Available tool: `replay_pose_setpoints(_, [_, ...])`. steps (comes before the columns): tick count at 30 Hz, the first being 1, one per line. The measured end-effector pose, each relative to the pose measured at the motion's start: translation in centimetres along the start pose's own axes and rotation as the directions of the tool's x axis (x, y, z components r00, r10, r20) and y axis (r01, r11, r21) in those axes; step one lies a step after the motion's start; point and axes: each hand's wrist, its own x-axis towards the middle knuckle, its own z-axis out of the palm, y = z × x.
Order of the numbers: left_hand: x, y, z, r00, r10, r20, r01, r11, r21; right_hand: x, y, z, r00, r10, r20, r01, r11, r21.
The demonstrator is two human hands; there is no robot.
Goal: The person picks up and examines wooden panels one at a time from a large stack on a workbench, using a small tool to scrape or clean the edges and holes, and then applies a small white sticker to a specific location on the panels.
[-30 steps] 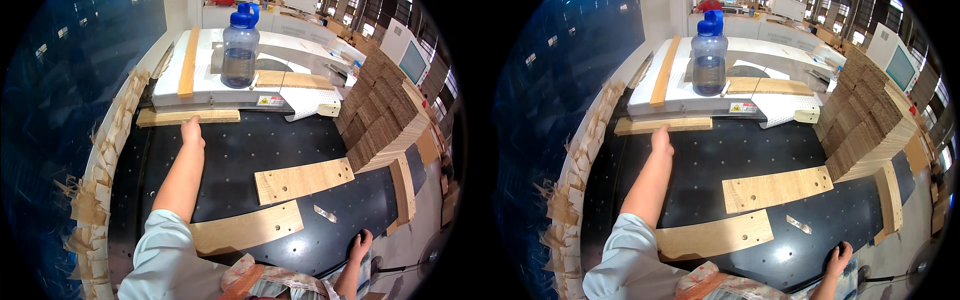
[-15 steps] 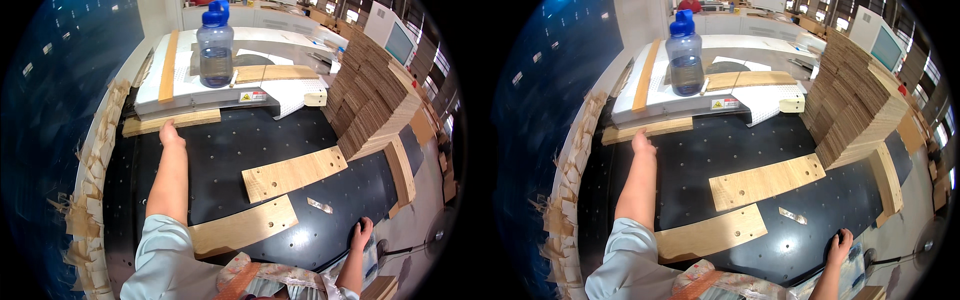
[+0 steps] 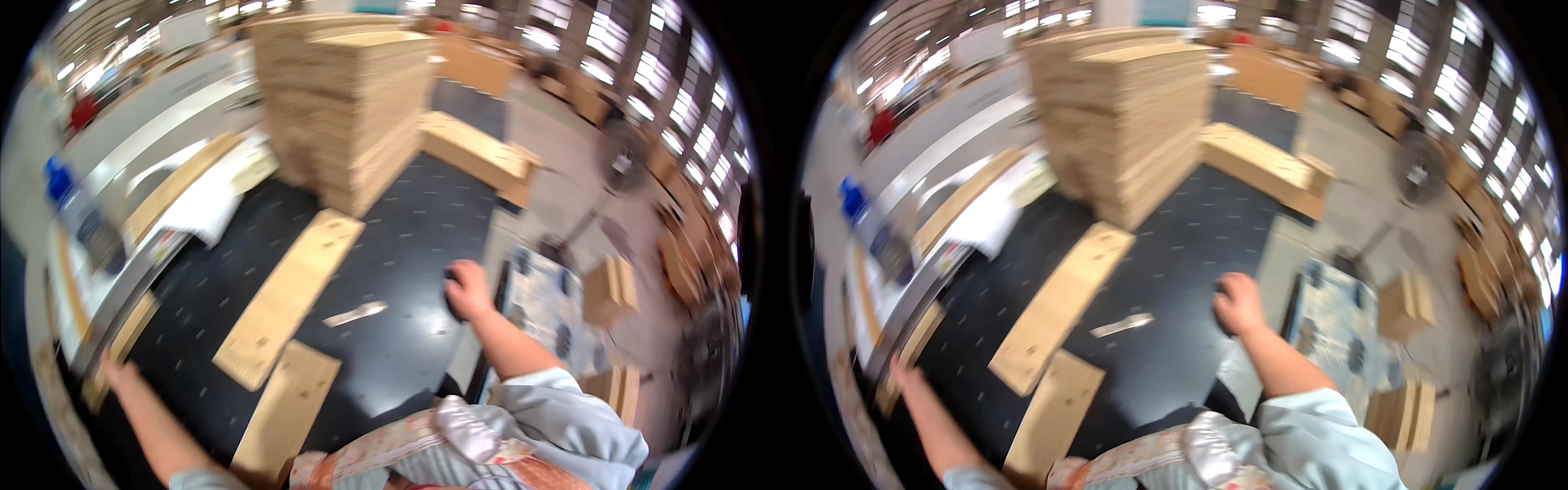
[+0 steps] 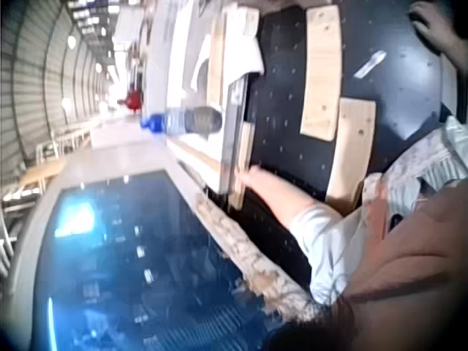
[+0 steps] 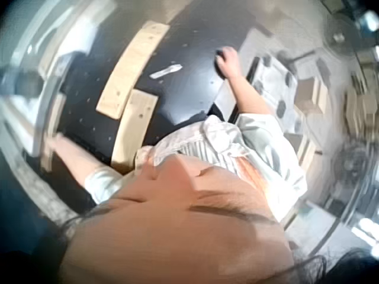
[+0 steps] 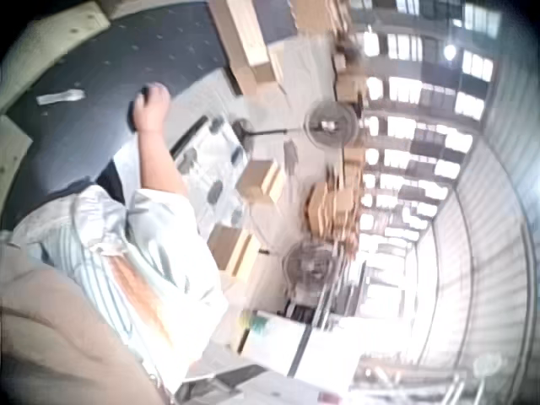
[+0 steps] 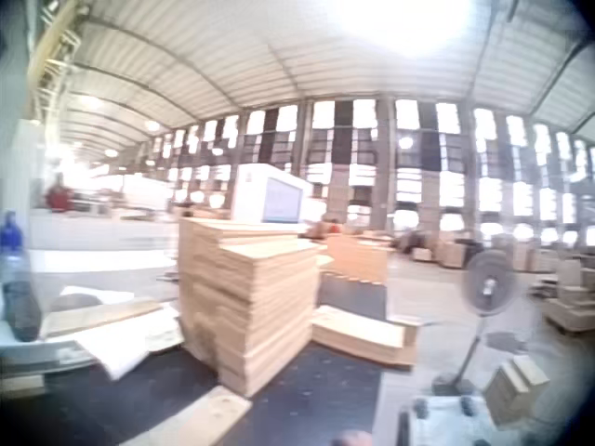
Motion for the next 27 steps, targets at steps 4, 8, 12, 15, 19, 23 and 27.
replay_pose_setpoints(4, [2.1, 0.2, 0.1, 0.999, 0.041, -0.024, -0.040, 0.998, 0.043, -0.2, -0.3, -1.2, 0.994, 0.096, 0.045, -0.096, 0.995, 0.000])
replay_pose_setpoints(8, [0.9, 0.8, 1.0, 0.997, 0.038, -0.063, -0.035, 0.998, 0.059, -0.5, -0.9, -1.3, 0.992, 0.121, 0.033, -0.122, 0.992, 0.024])
replay_pose_setpoints(12, [0.3, 1.1, 1.2, 0.996, 0.023, -0.081, -0.019, 0.999, 0.051, -0.7, -1.2, -1.2, 0.991, 0.129, 0.044, -0.129, 0.992, 0.009])
replay_pose_setpoints(15, [0.3, 0.9, 1.0, 0.996, 0.008, -0.087, -0.004, 0.999, 0.049, -0.4, -1.1, -1.1, 0.993, 0.111, 0.029, -0.111, 0.994, 0.005])
replay_pose_setpoints(19, [0.5, 2.2, 0.5, 0.995, -0.080, -0.057, 0.080, 0.997, 0.007, -0.2, -1.2, -0.7, 0.996, 0.086, 0.005, -0.086, 0.996, 0.008])
replay_pose_setpoints(23, [1.9, 3.1, -1.0, 1.000, -0.010, -0.024, 0.012, 0.994, 0.106, 0.2, -0.5, -0.6, 1.000, 0.008, -0.019, -0.008, 1.000, 0.001])
replay_pose_setpoints(27, [-1.9, 3.3, -2.5, 0.988, 0.132, 0.079, -0.150, 0.943, 0.298, 0.0, -1.2, -0.8, 1.000, 0.013, 0.009, -0.014, 0.999, 0.045])
